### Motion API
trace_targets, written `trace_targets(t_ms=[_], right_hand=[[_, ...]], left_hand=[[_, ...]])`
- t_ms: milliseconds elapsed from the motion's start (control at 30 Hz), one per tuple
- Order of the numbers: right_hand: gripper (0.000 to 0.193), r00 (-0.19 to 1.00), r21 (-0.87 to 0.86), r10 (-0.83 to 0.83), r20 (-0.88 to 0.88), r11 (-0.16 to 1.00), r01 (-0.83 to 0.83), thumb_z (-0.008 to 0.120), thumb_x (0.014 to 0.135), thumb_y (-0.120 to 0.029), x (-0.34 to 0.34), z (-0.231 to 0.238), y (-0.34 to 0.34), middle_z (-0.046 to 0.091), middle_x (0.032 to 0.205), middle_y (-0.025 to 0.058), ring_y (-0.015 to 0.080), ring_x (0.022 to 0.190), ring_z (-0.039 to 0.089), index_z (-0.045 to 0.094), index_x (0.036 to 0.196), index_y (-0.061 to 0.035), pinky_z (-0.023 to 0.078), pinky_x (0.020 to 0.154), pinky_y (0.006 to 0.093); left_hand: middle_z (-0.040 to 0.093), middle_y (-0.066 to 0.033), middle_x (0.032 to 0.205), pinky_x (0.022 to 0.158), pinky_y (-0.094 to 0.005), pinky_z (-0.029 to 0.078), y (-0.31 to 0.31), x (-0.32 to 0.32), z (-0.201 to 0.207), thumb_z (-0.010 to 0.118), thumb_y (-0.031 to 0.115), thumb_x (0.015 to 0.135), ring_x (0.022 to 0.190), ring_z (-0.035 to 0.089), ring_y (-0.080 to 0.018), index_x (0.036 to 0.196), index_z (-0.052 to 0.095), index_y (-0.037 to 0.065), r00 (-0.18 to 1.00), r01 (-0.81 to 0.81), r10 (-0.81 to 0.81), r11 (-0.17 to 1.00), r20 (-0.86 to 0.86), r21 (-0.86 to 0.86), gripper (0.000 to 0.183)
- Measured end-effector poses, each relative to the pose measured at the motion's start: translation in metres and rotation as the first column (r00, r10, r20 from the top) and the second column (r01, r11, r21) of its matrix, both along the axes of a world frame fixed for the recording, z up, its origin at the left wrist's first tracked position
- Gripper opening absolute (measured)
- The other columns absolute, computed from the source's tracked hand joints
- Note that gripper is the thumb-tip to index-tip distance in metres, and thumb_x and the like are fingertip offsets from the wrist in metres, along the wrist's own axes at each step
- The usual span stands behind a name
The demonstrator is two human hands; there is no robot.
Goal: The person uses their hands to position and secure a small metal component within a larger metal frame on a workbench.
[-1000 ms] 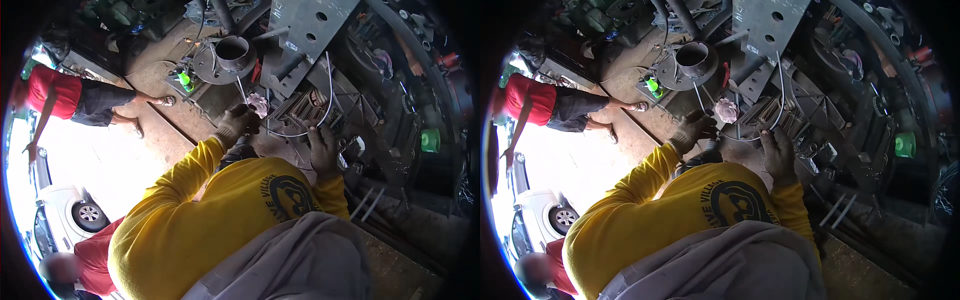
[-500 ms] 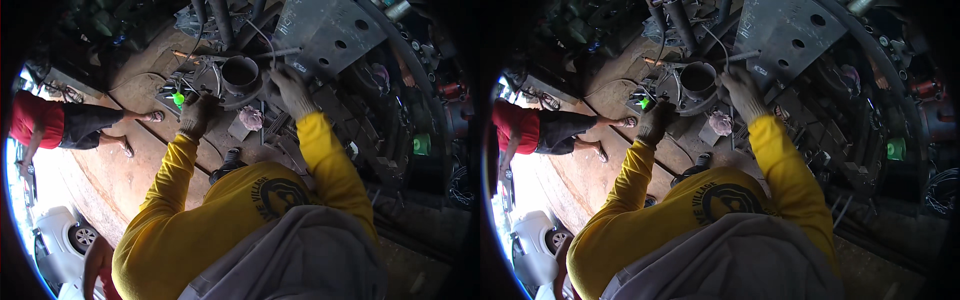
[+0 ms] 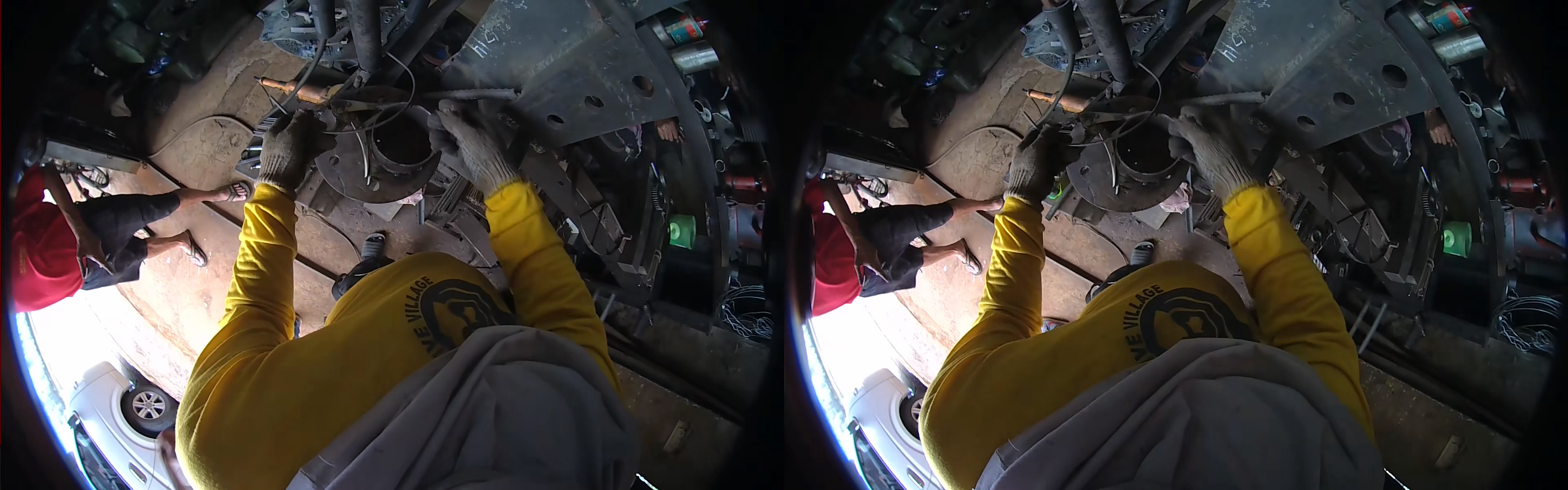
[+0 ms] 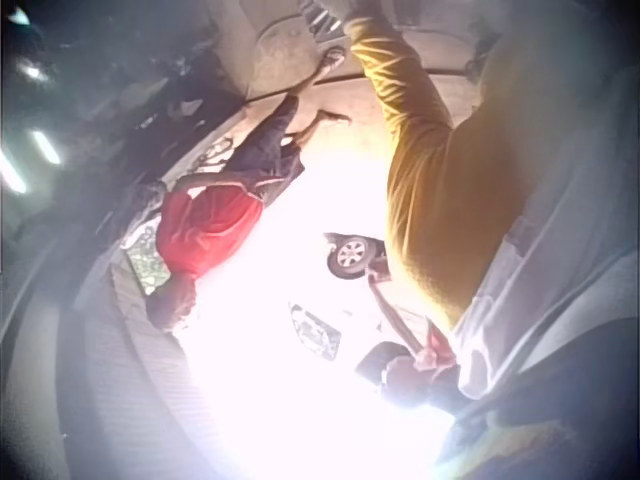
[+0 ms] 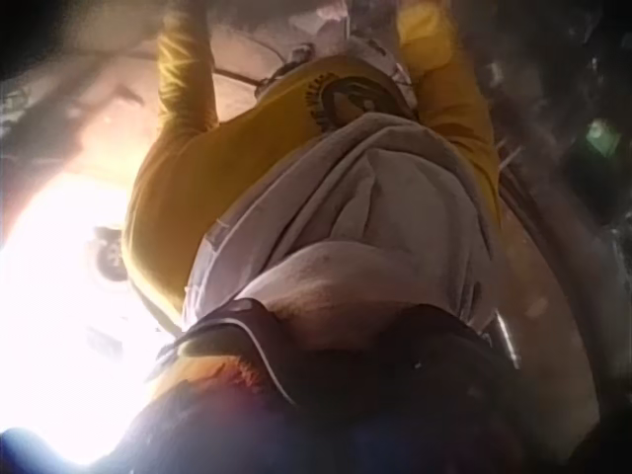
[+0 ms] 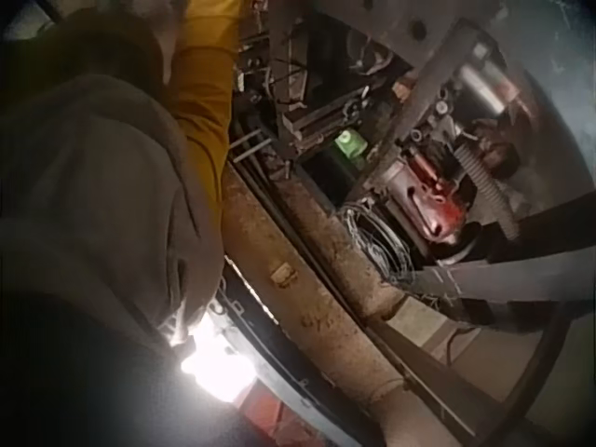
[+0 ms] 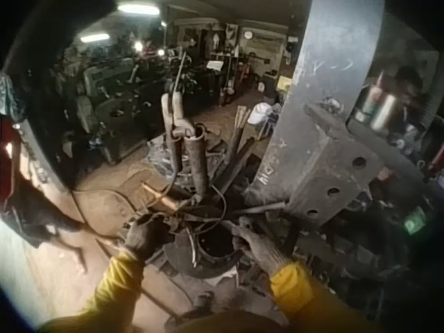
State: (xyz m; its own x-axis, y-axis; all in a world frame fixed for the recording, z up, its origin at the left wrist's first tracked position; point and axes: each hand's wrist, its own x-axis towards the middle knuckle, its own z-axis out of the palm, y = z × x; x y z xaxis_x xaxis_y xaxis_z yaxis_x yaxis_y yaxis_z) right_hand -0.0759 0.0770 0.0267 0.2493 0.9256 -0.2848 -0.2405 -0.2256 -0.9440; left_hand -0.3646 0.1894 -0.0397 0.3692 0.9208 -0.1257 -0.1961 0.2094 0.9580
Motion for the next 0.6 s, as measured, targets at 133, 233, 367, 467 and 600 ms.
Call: trace_targets(t_ms=[133,233,367,467,600], right_hand=[[0.029,1.000,0.006,0.026,0.011,1.000,-0.026,0.065,0.094,-0.024,0.003,0.010,-0.021,0.065,0.093,0.0044,0.0111,0.080,0.063,0.061,0.115,-0.0047,0.052,0.071,0.0234],[0.030,0.997,0.001,-0.038,0.068,0.999,0.038,0.061,0.096,-0.025,0.003,0.008,-0.030,0.065,0.096,0.0058,0.0111,0.082,0.064,0.061,0.117,-0.0034,0.053,0.074,0.0234],[0.032,0.997,-0.072,0.005,0.083,0.997,0.001,0.060,0.097,-0.025,0.009,-0.007,-0.040,0.065,0.104,0.0072,0.0114,0.089,0.064,0.060,0.119,-0.0021,0.054,0.077,0.0256],[0.033,0.997,-0.047,-0.017,0.082,0.999,0.021,0.060,0.097,-0.024,0.009,-0.015,-0.051,0.067,0.103,0.0070,0.0122,0.085,0.065,0.058,0.121,-0.0021,0.055,0.074,0.0258],[0.034,0.999,0.026,-0.052,0.007,0.998,0.052,0.060,0.097,-0.023,0.006,-0.015,-0.069,0.066,0.102,0.0077,0.0128,0.084,0.065,0.056,0.123,-0.0020,0.054,0.071,0.0255]], left_hand=[[0.070,-0.0096,0.096,0.083,-0.0378,0.052,0.005,0.001,0.005,0.074,0.021,0.077,0.096,0.064,-0.0314,0.103,0.065,0.008,0.756,0.252,0.226,0.766,-0.615,0.591,0.031],[0.069,-0.0116,0.097,0.078,-0.0368,0.053,0.012,0.001,-0.007,0.069,0.022,0.082,0.090,0.066,-0.0292,0.109,0.064,0.006,0.643,0.387,0.358,0.611,-0.677,0.691,0.031],[0.068,-0.0140,0.088,0.070,-0.0339,0.054,0.018,0.010,0.000,0.063,0.026,0.090,0.079,0.068,-0.0234,0.108,0.064,0.001,0.583,0.422,0.307,0.677,-0.752,0.603,0.031],[0.068,-0.0139,0.080,0.064,-0.0310,0.054,0.019,0.015,-0.004,0.061,0.029,0.093,0.071,0.068,-0.0206,0.097,0.063,-0.001,0.996,-0.082,0.074,0.958,-0.039,-0.276,0.031],[0.067,-0.0141,0.077,0.059,-0.0278,0.053,0.014,0.009,0.026,0.055,0.029,0.097,0.067,0.067,-0.0185,0.091,0.062,-0.002,0.798,0.086,-0.114,0.993,-0.591,-0.076,0.032]])
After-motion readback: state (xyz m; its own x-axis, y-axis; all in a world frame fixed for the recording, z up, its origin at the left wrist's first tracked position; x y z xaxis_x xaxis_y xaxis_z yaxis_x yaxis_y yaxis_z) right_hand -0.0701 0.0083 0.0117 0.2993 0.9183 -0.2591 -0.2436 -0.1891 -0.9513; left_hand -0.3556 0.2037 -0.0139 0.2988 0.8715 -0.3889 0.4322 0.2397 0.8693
